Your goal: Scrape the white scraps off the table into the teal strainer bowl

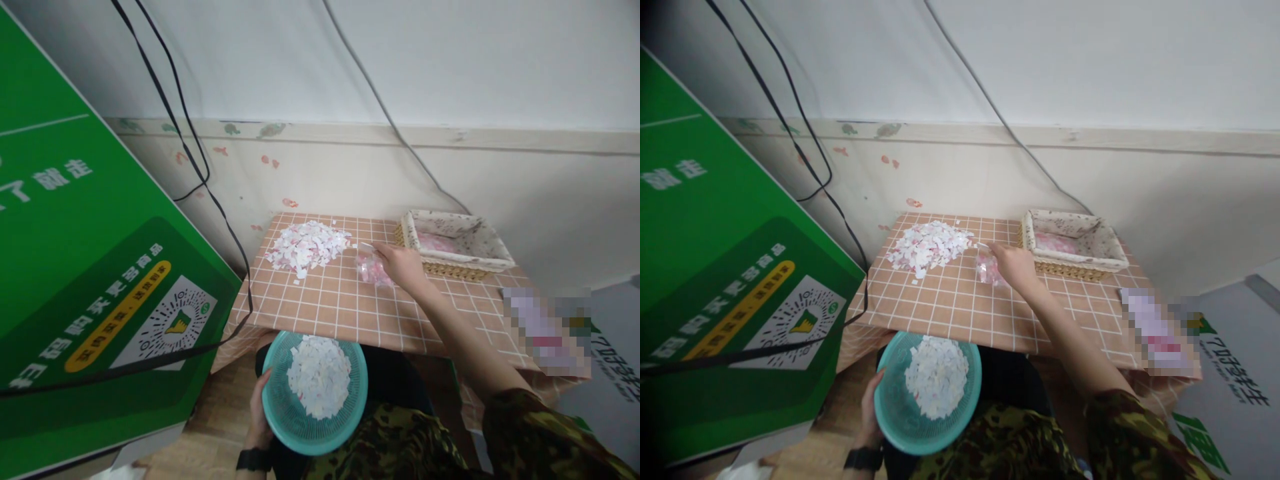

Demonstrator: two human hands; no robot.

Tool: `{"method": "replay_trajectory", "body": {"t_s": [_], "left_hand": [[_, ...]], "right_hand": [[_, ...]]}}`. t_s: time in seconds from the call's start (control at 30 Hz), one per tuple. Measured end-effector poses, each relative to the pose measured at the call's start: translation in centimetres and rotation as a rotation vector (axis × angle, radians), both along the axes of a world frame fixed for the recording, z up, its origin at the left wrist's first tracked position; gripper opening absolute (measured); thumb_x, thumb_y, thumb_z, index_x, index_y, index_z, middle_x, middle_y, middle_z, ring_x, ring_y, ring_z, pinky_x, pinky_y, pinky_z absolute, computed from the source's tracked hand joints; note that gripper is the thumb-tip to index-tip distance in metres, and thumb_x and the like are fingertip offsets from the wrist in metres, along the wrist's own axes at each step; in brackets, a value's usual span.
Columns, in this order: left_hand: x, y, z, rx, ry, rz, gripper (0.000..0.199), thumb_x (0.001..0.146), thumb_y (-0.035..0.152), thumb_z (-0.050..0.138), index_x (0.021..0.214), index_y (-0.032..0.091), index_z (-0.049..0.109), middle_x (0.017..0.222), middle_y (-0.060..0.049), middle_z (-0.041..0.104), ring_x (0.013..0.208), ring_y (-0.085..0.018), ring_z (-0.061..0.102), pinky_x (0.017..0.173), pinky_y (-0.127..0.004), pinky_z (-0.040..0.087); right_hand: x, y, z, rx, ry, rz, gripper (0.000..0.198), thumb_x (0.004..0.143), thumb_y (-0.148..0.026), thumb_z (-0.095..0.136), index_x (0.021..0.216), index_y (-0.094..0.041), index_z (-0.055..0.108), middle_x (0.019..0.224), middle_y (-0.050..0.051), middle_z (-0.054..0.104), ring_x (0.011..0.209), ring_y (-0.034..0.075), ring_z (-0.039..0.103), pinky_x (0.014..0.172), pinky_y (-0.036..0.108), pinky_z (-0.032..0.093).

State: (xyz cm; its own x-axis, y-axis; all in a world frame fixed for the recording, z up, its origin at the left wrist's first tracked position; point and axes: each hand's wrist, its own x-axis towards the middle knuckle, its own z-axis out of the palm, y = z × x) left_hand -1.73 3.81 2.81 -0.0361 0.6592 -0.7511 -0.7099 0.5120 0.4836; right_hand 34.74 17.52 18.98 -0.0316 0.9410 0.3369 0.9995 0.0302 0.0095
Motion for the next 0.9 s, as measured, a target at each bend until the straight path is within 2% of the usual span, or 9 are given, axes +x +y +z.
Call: {"method": "replay_trajectory", "body": {"t_s": [0.23, 0.37, 0.5, 0.6, 0.7, 0.8, 0.9], "left_hand": [[0.0, -0.1, -0.2, -0.006, -0.015, -0.024, 0.021, 0.062, 0.027, 0.068, 0.078, 0.014, 0.073, 0.076, -0.009, 0.074, 0.079, -0.032, 0.068, 0.074, -0.046, 0.052], [-0.1, -0.2, -0.4, 0.0, -0.032, -0.018, 0.02, 0.062, 0.027, 0.068, 0.077, 0.014, 0.072, 0.073, -0.008, 0.074, 0.082, -0.033, 0.068, 0.075, -0.046, 0.052], [-0.1, -0.2, -0.4, -0.006, -0.051, -0.033, 0.025, 0.063, 0.027, 0.066, 0.084, 0.014, 0.072, 0.079, -0.009, 0.074, 0.083, -0.032, 0.067, 0.077, -0.045, 0.051], [-0.1, -0.3, -0.4, 0.012, -0.099, -0.018, 0.024, 0.064, 0.029, 0.067, 0.083, 0.014, 0.071, 0.079, -0.009, 0.074, 0.08, -0.03, 0.068, 0.077, -0.045, 0.051], [0.0, -0.4, -0.5, 0.008, -0.118, 0.003, 0.022, 0.064, 0.03, 0.068, 0.08, 0.015, 0.071, 0.074, -0.007, 0.073, 0.076, -0.03, 0.068, 0.075, -0.047, 0.05], [0.1, -0.5, -0.7, 0.004, -0.082, 0.016, 0.024, 0.063, 0.03, 0.068, 0.081, 0.015, 0.071, 0.074, -0.007, 0.073, 0.077, -0.03, 0.067, 0.076, -0.047, 0.05], [0.0, -0.7, -0.9, 0.026, -0.015, 0.033, 0.027, 0.062, 0.03, 0.069, 0.083, 0.013, 0.071, 0.078, -0.008, 0.073, 0.078, -0.029, 0.067, 0.078, -0.044, 0.049]], "right_hand": [[-0.4, 0.7, -0.4, -0.031, -0.01, 0.058, 0.035, 0.088, -0.025, 0.043, 0.12, -0.027, 0.057, 0.096, 0.006, 0.071, 0.08, 0.019, 0.065, 0.063, 0.026, 0.039], [-0.2, 0.6, -0.6, -0.048, -0.012, 0.078, 0.033, 0.088, -0.029, 0.044, 0.116, -0.028, 0.061, 0.087, 0.005, 0.072, 0.071, 0.02, 0.065, 0.059, 0.026, 0.039], [-0.5, 0.0, -0.4, 0.021, 0.094, 0.091, 0.033, 0.09, -0.032, 0.043, 0.114, -0.025, 0.063, 0.087, 0.007, 0.072, 0.072, 0.02, 0.065, 0.062, 0.027, 0.041], [-2.6, -0.6, -0.1, 0.045, 0.216, 0.167, 0.036, 0.092, -0.036, 0.039, 0.118, -0.024, 0.061, 0.088, 0.006, 0.072, 0.071, 0.018, 0.065, 0.063, 0.027, 0.043], [-6.0, -0.7, -0.1, -0.018, 0.254, 0.296, 0.036, 0.091, -0.038, 0.04, 0.118, -0.027, 0.061, 0.087, 0.003, 0.072, 0.072, 0.017, 0.064, 0.063, 0.026, 0.042], [-8.6, 0.2, -0.2, -0.056, 0.199, 0.365, 0.034, 0.091, -0.033, 0.04, 0.117, -0.027, 0.062, 0.086, 0.004, 0.071, 0.071, 0.017, 0.063, 0.063, 0.027, 0.041], [-8.9, 1.6, -0.1, -0.042, 0.089, 0.344, 0.034, 0.09, -0.027, 0.04, 0.117, -0.026, 0.061, 0.084, 0.005, 0.071, 0.071, 0.017, 0.062, 0.062, 0.028, 0.039]]}}
